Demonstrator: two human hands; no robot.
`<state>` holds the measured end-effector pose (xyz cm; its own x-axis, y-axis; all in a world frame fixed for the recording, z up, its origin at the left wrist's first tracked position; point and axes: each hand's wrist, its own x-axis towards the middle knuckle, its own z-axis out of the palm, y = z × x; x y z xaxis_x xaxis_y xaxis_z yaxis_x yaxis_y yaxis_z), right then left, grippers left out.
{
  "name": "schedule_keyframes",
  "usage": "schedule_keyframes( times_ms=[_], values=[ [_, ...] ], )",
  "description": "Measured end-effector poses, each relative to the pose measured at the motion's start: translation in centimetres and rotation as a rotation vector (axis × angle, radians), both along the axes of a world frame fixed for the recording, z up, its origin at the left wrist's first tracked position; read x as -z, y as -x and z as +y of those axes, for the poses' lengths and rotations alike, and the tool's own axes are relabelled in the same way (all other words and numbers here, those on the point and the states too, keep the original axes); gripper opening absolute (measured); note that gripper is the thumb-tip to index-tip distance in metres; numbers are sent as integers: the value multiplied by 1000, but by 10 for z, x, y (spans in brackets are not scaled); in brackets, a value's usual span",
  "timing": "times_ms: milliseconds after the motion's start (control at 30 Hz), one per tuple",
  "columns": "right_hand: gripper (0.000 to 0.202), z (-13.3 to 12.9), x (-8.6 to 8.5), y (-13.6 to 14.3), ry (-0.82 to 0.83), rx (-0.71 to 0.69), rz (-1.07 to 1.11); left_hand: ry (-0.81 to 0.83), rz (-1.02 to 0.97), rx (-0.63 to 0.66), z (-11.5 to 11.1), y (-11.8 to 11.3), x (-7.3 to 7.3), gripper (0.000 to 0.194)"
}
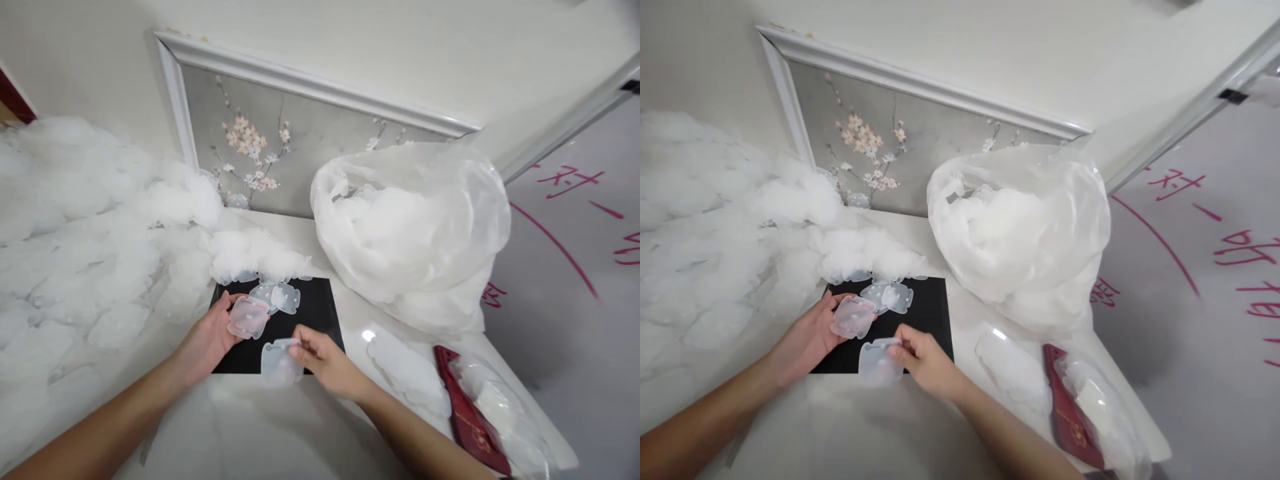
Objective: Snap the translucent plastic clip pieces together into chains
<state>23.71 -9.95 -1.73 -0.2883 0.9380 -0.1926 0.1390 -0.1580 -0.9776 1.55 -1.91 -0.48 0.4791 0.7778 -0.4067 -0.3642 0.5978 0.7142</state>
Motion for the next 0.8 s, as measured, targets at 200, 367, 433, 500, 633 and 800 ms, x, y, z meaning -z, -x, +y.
schedule_keyframes(
  times_ms=[200,367,433,500,633,800],
  values=[
    [54,40,8,-7,115,38,175,-1,47,-10,1,1,2,40],
    [52,39,15,-15,215,50,294,-27,89,50,5,3,3,46],
    [52,39,17,-19,246,53,312,-23,89,68,7,3,4,46],
    [52,39,19,-21,260,54,330,-13,92,72,8,3,5,45],
    [47,39,19,-22,232,57,313,-59,142,83,7,4,5,39],
    [24,36,1,-40,-69,-48,56,-399,288,269,8,13,-5,19]
  ],
)
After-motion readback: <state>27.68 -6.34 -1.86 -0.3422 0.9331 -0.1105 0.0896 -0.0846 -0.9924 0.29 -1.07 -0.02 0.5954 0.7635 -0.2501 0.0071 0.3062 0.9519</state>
